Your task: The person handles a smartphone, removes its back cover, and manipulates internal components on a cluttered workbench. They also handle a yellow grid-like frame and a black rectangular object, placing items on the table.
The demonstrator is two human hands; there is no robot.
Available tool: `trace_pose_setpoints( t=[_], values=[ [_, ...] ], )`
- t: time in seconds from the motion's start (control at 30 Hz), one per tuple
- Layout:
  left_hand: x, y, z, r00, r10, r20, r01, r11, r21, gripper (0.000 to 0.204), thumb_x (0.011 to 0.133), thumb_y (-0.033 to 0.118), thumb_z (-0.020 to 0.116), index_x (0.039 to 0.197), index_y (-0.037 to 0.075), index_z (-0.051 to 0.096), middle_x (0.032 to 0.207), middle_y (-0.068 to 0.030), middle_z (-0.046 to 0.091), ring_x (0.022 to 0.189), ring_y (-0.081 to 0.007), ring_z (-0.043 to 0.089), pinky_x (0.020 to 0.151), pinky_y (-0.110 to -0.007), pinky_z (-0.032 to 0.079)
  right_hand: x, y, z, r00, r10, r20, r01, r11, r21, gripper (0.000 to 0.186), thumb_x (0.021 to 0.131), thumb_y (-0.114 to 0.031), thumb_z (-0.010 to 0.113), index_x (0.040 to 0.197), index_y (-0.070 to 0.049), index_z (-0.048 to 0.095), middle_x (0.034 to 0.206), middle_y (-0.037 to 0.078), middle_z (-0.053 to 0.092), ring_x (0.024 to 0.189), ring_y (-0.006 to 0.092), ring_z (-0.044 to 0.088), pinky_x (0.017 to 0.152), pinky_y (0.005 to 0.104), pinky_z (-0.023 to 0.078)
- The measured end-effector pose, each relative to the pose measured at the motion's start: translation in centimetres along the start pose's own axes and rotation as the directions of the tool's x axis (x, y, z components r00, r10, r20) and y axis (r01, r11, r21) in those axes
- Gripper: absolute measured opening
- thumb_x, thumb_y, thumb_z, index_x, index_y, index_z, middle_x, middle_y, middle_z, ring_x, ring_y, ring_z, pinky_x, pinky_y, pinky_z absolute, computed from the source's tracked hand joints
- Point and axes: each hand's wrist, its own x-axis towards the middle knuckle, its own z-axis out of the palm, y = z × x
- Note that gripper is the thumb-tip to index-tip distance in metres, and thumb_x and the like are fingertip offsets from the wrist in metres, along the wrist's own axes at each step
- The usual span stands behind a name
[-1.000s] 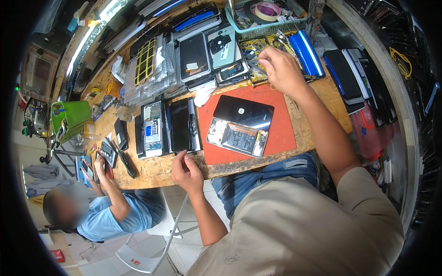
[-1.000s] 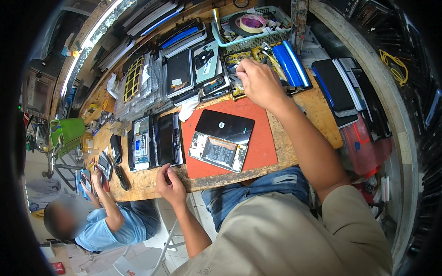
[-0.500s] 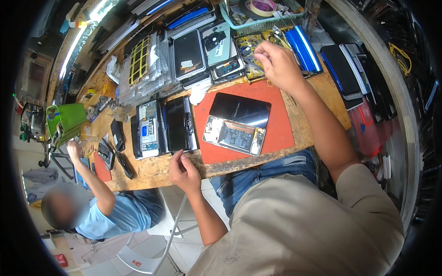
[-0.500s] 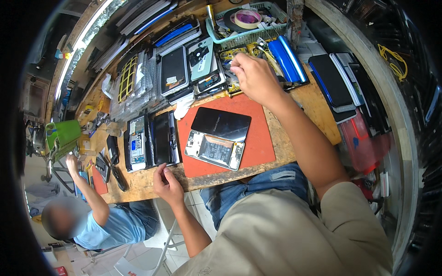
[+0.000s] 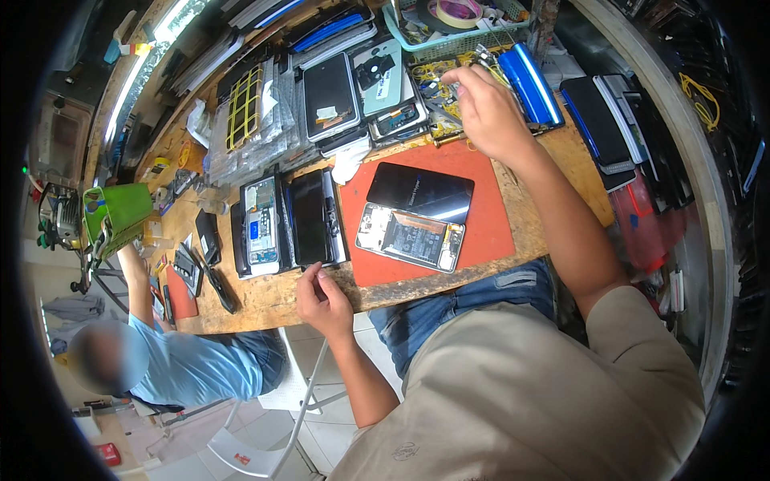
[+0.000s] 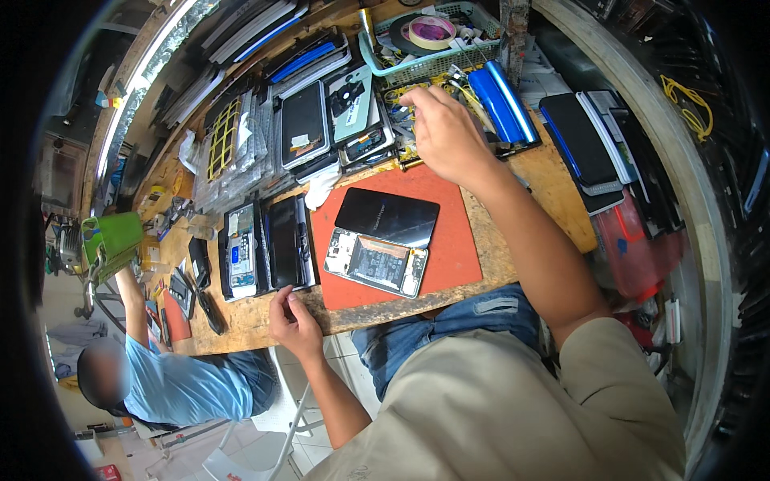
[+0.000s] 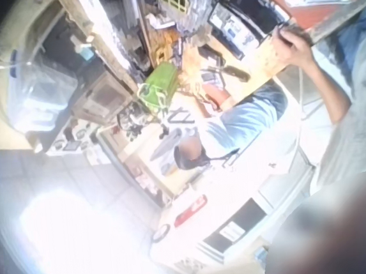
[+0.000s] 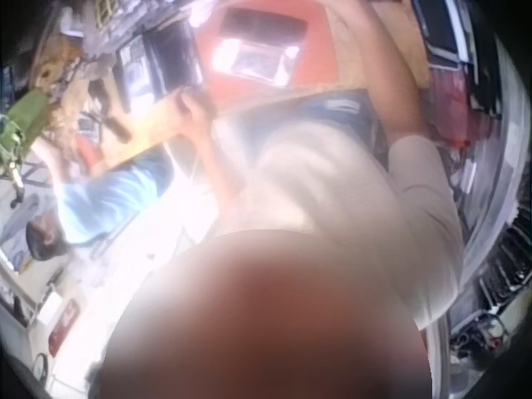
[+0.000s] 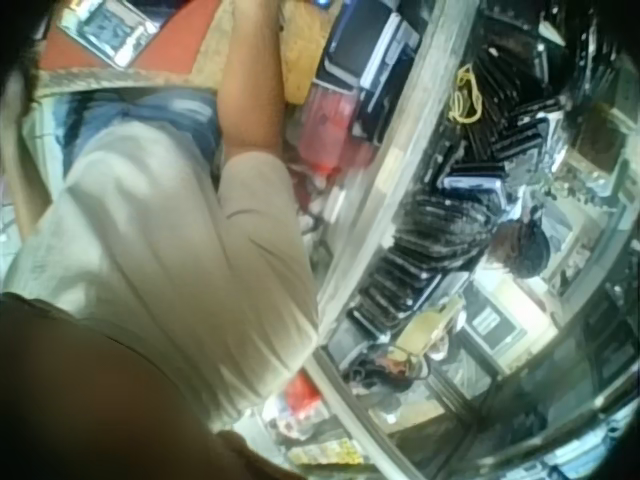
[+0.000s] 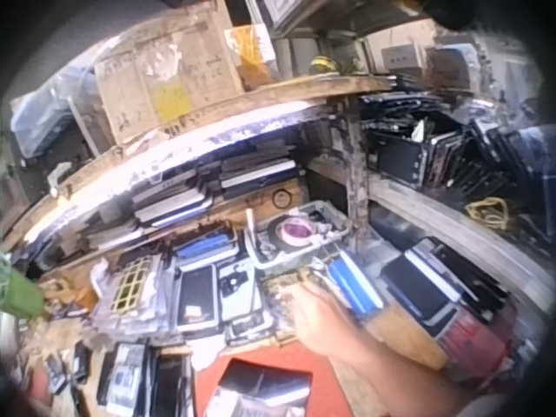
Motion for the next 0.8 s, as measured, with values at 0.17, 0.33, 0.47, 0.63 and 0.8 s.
trace_pose_setpoints(
  t=[0.17, 0.33, 0.47, 0.63, 0.8],
  values=[
    [0.0, -0.1, 0.0, 1.0, -0.009, -0.002, 0.009, 1.0, -0.005, 0.013, 0.098, 0.003, 0.064, 0.105, -0.002, 0.074, 0.085, -0.0095, 0.071, 0.064, -0.0146, 0.058, 0.057, -0.029, 0.045, -0.1, 0.6, 0.0, 0.997, -0.051, 0.061, 0.053, 0.998, -0.035, 0.017, 0.097, 0.0, 0.058, 0.109, 0.002, 0.071, 0.101, 0.02, 0.063, 0.092, 0.0401, 0.066, 0.084, 0.0476, 0.053],
    [-0.1, -0.2, -0.1, 1.0, 0.009, 0.002, -0.009, 1.0, 0.015, 0.013, 0.099, 0.004, 0.064, 0.105, -0.002, 0.074, 0.086, -0.0099, 0.071, 0.064, -0.0154, 0.058, 0.057, -0.029, 0.045, -0.1, 1.1, 0.3, 0.995, -0.066, 0.08, 0.065, 0.998, 0.012, 0.011, 0.097, -0.003, 0.065, 0.104, 0.001, 0.072, 0.093, 0.021, 0.066, 0.084, 0.0399, 0.067, 0.078, 0.0485, 0.053],
    [-0.1, 0.0, 0.1, 1.0, 0.016, -0.016, -0.016, 1.0, 0.0, 0.013, 0.099, 0.003, 0.064, 0.105, -0.002, 0.074, 0.085, -0.0102, 0.071, 0.064, -0.016, 0.059, 0.057, -0.03, 0.046, -0.1, 1.3, 0.4, 0.996, -0.068, 0.065, 0.064, 0.996, 0.058, 0.008, 0.098, -0.005, 0.066, 0.1, 0.002, 0.068, 0.09, 0.02, 0.068, 0.081, 0.0385, 0.068, 0.074, 0.0467, 0.053],
    [0.0, 0.1, 0.2, 0.999, 0.038, -0.022, -0.038, 0.999, -0.001, 0.013, 0.098, 0.003, 0.064, 0.105, -0.003, 0.074, 0.084, -0.0107, 0.071, 0.065, -0.0167, 0.061, 0.058, -0.03, 0.047, -0.2, 0.9, 0.6, 0.998, -0.001, 0.064, -0.001, 1.0, 0.018, 0.017, 0.101, -0.012, 0.067, 0.091, 0.002, 0.063, 0.075, 0.018, 0.065, 0.069, 0.0339, 0.066, 0.064, 0.0426, 0.05],
    [0.1, 0.0, 0.1, 1.0, 0.023, -0.008, -0.023, 1.0, -0.006, 0.014, 0.098, 0.002, 0.063, 0.106, -0.003, 0.074, 0.083, -0.0103, 0.07, 0.063, -0.0163, 0.06, 0.057, -0.03, 0.046, 0.1, 0.5, 0.0, 0.997, 0.018, 0.077, -0.013, 0.998, -0.06, 0.025, 0.101, -0.022, 0.07, 0.09, 0.0, 0.064, 0.075, 0.018, 0.068, 0.068, 0.037, 0.067, 0.063, 0.0462, 0.05]
  ],
)
